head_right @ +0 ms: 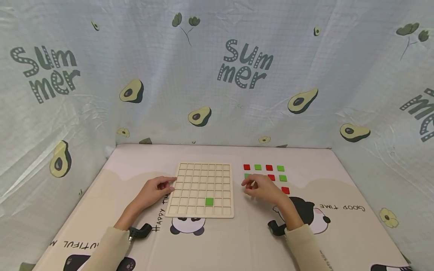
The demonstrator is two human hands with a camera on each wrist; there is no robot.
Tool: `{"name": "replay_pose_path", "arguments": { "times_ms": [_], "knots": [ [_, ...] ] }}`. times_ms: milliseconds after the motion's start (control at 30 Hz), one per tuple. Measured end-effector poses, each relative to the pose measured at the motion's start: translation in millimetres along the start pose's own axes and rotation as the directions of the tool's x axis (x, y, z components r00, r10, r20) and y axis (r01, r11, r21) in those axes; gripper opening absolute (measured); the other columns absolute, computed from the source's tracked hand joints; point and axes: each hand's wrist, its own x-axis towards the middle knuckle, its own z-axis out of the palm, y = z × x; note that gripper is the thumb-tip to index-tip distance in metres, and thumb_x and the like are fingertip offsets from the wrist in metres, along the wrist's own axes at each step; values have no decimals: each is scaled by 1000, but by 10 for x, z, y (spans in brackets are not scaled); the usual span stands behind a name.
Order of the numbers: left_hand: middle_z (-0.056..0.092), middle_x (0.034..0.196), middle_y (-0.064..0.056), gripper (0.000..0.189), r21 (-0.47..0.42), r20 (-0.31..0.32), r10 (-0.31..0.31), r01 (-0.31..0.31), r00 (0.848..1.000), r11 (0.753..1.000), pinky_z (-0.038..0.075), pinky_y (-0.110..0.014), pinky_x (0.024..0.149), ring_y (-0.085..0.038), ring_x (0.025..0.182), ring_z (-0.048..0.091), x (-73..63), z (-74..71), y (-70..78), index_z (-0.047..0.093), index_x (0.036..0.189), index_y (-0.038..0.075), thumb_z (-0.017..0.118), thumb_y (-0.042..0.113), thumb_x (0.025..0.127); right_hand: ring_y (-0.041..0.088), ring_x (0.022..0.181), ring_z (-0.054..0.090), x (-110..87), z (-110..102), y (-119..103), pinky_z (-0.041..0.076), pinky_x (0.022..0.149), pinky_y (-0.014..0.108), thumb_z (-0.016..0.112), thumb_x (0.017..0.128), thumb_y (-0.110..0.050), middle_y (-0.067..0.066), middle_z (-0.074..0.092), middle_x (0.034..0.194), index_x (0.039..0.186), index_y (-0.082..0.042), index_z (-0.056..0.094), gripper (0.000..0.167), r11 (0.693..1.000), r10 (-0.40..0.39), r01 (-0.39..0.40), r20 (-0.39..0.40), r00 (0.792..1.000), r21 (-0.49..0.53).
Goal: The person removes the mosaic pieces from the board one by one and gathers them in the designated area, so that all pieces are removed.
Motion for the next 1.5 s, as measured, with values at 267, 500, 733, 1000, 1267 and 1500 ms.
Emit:
{"name": "replay_pose_path", "arguments": {
  "times_ms": [267, 500, 733, 1000, 1267, 1500],
  "knots": [
    [61, 86, 2, 40, 0, 2, -3, 3, 1000, 1000, 42, -26, 71, -13, 79, 52, -5, 25, -5, 71, 132, 9, 75, 22, 94, 10, 74, 58, 46, 105, -131, 51, 64, 24, 76, 91, -15, -1, 66, 94, 109, -7, 73, 20, 999, -36, 37, 33, 999, -38],
    [61, 86, 2, 40, -1, 6, -9, 9, 1000, 1000, 42, -27, 71, -14, 79, 52, -16, 20, 1, 71, 132, 9, 75, 23, 95, 8, 70, 55, 133, 179, -238, 50, 62, 24, 74, 91, -14, -3, 65, 94, 108, -12, 72, 16, 994, -63, 68, 63, 996, -82],
    [61, 86, 1, 41, -4, -3, -19, 19, 1000, 1000, 42, -26, 71, -13, 79, 52, -22, 6, -5, 71, 132, 9, 75, 23, 94, 9, 77, 59, 262, 274, -376, 52, 66, 23, 75, 92, -16, -5, 66, 94, 108, -11, 73, 18, 992, -82, 91, 105, 991, -85],
    [61, 85, 1, 39, 1, -9, -7, 7, 1000, 1000, 42, -27, 71, -13, 78, 51, -25, 16, -23, 72, 131, 9, 75, 21, 94, 8, 76, 60, 398, 408, -502, 52, 68, 23, 74, 92, -14, -6, 68, 94, 108, -9, 74, 17, 989, -123, 133, 136, 983, -65],
    [62, 86, 2, 39, -1, -11, 2, -2, 1000, 1000, 43, -26, 71, -12, 78, 52, -7, 18, -9, 71, 131, 9, 76, 22, 94, 10, 77, 58, 454, 537, -627, 50, 70, 24, 75, 90, -13, -7, 65, 90, 103, -15, 74, 14, 988, -115, 132, 189, 975, -79],
    [62, 86, 2, 40, -2, -15, 7, -7, 1000, 1000, 42, -26, 71, -12, 78, 52, -1, 8, -7, 71, 131, 9, 75, 22, 95, 10, 76, 57, 481, 626, -669, 50, 70, 24, 79, 87, -14, -8, 64, 88, 103, -18, 75, 17, 988, -74, 99, 198, 977, -118]
  ]
}}
